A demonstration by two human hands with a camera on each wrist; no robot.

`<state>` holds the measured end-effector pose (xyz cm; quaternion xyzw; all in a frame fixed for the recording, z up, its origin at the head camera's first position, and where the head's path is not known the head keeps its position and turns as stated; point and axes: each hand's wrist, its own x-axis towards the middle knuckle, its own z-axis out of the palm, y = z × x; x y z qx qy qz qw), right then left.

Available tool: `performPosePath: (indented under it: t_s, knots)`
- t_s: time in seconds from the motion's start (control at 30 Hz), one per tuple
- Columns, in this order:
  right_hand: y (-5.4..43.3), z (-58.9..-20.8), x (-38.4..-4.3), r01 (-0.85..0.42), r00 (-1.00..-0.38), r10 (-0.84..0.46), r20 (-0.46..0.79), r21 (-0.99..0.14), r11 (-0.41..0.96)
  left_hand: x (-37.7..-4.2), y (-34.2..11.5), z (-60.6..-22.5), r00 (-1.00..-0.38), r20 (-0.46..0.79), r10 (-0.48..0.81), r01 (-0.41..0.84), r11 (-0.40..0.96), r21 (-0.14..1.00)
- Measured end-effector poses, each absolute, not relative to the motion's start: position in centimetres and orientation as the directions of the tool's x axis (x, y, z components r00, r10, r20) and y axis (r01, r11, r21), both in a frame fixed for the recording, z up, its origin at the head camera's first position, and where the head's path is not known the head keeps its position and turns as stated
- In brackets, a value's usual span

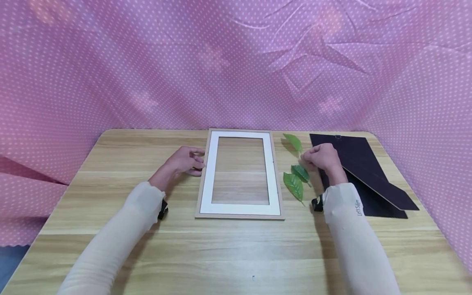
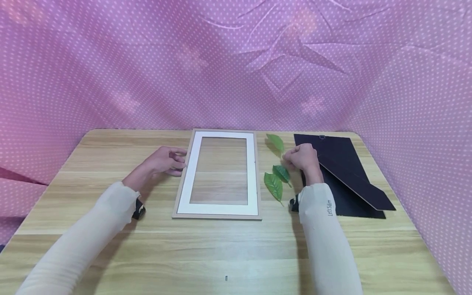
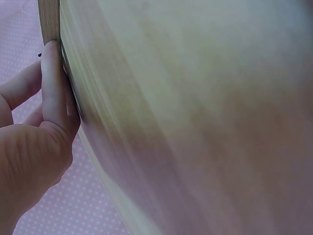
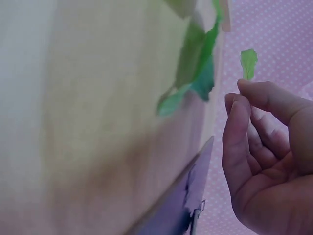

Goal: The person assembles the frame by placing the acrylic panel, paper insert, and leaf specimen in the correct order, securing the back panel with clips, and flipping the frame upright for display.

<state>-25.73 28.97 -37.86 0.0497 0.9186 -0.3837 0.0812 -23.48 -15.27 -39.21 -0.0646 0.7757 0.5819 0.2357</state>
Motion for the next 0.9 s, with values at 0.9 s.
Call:
performPosePath:
  t_s: [0.9]
  knots:
    - [25.3,-36.0,-26.0,-0.024,-0.998,-0.058,-0.023,-0.718,0.696,-23.5,-15.3,-39.4,-0.88,-0.447,0.162,-0.388,0.301,0.871]
